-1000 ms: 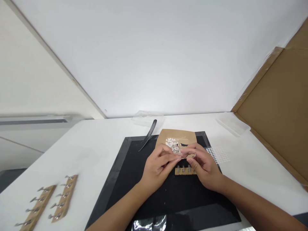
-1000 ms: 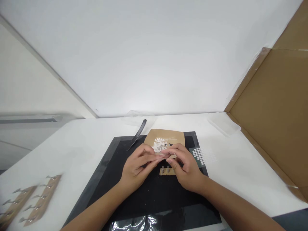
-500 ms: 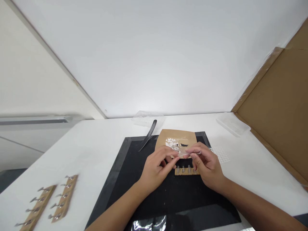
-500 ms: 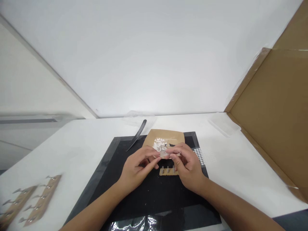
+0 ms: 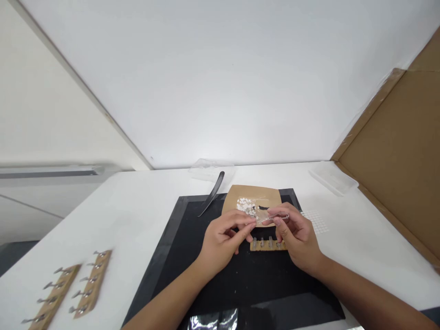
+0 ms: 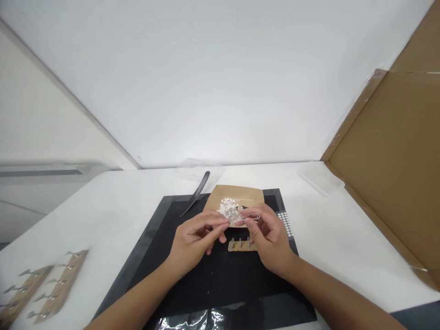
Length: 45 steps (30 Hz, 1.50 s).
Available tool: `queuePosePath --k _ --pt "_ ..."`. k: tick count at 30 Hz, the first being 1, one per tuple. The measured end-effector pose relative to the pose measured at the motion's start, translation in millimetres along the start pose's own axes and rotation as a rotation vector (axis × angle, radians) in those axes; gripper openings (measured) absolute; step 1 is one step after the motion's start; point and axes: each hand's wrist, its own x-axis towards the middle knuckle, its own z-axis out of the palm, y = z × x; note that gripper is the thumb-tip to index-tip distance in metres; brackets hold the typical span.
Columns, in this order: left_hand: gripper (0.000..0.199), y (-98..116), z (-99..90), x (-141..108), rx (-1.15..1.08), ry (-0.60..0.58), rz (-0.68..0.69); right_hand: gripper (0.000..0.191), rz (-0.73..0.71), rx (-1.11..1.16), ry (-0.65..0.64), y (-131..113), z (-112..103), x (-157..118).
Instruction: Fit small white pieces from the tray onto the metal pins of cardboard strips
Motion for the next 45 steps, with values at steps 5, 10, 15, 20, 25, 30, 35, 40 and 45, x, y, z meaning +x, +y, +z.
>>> queuePosePath --k 5,10,15,20,25,30,35,40,45 --pt "0.017 4.3 3.4 0.2 -0.049 0.009 -0.047 0.020 -0.009 0.009 -0.001 -0.8 0.5 0.4" --pt "0.019 4.5 3.3 -0.2 -0.054 0.011 -0.077 0.018 0.034 0.049 0.033 1.0 0.3 0.3" --pt "0.017 2.8 2.6 0.0 -0.062 0.006 -0.061 0.021 0.068 0.034 0.075 1.7 -0.1 1.6" --pt "0.015 0.8 2.6 -0.4 -0.072 0.015 -0.065 0.025 0.121 0.004 0.057 2.8 -2.4 4.0" --pt "0.015 -0.2 2.6 -1.1 -0.081 0.030 -0.075 0.024 0.135 0.005 0.029 1.7 -3.9 5.6" --pt "0.015 -2.2 1.5 0.3 -0.065 0.040 -0.094 0.024 0.150 0.025 -0.018 0.7 -3.9 6.3" --pt "0.017 -5.1 1.7 -1.0 -0.041 0.023 -0.113 0.025 0.176 0.037 -0.023 0.6 -3.7 7.2" --pt "0.017 -2.6 3.2 -1.8 -0.029 0.009 -0.106 0.024 0.176 0.036 -0.021 -0.3 -2.8 7.3" --pt "0.017 -1.1 3.2 -0.7 -0.025 0.016 -0.102 0.022 0.171 0.028 0.002 0.1 -1.5 6.5"
